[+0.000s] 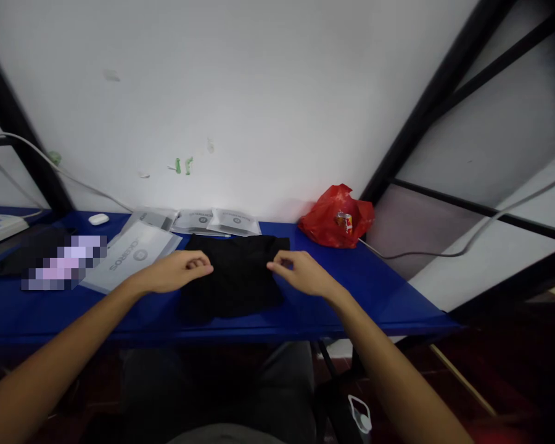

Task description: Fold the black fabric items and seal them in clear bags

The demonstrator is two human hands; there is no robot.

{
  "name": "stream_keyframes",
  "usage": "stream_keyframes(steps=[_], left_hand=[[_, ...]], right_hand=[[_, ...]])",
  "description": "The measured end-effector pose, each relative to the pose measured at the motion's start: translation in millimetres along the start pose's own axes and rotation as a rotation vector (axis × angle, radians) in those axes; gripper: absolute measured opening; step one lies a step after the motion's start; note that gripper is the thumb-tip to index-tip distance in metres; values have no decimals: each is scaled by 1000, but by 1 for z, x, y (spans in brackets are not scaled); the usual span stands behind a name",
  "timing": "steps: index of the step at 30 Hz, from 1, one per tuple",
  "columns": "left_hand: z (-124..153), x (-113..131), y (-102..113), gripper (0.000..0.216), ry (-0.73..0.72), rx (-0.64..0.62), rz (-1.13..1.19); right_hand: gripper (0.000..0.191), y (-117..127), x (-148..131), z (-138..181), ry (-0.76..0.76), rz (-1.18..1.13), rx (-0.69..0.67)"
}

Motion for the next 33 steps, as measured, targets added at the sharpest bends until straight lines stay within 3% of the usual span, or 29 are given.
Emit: stream_keyframes(steps=[2,4,6,10,16,22,26,28,31,33], left_hand=[[-19,-11,6,43,63,206,-194],[-38,-21,-3,47,142,256,-372],[-51,-29,-15,47,202,247,-498],[-56,-31,-23,40,185,347,-625],[-52,-34,-23,39,185,389,-624],[-52,-34,-22,38,186,392,-596],[-51,-33,-22,41,148,394,-572],[-51,-33,-22,41,145,398,-563],[-51,-32,-21,41,145,397,-552],[-50,-33,-22,42,146,392,-545]], right_hand=[[25,13,20,-14,-130,185,217],[33,11,40,-30,-244,295,290],[37,6,58,-43,-346,304,303],[16,3,84,-53,-431,222,316],[22,21,106,-35,-416,106,379],[16,27,127,-12,-496,149,382],[12,28,125,-7,-516,208,352],[17,34,113,-8,-486,244,399],[28,31,81,-21,-274,256,446],[34,12,66,-34,-118,210,348]])
Point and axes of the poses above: each hand's wrist, its own z-axis away from the middle knuckle, its own y-axis out of the back of the hand, x = y × z, the point moved 10 cm from there along -z, towards the middle knuckle, and after that the axes turned 10 degrees about -z, right-handed, at the moved point
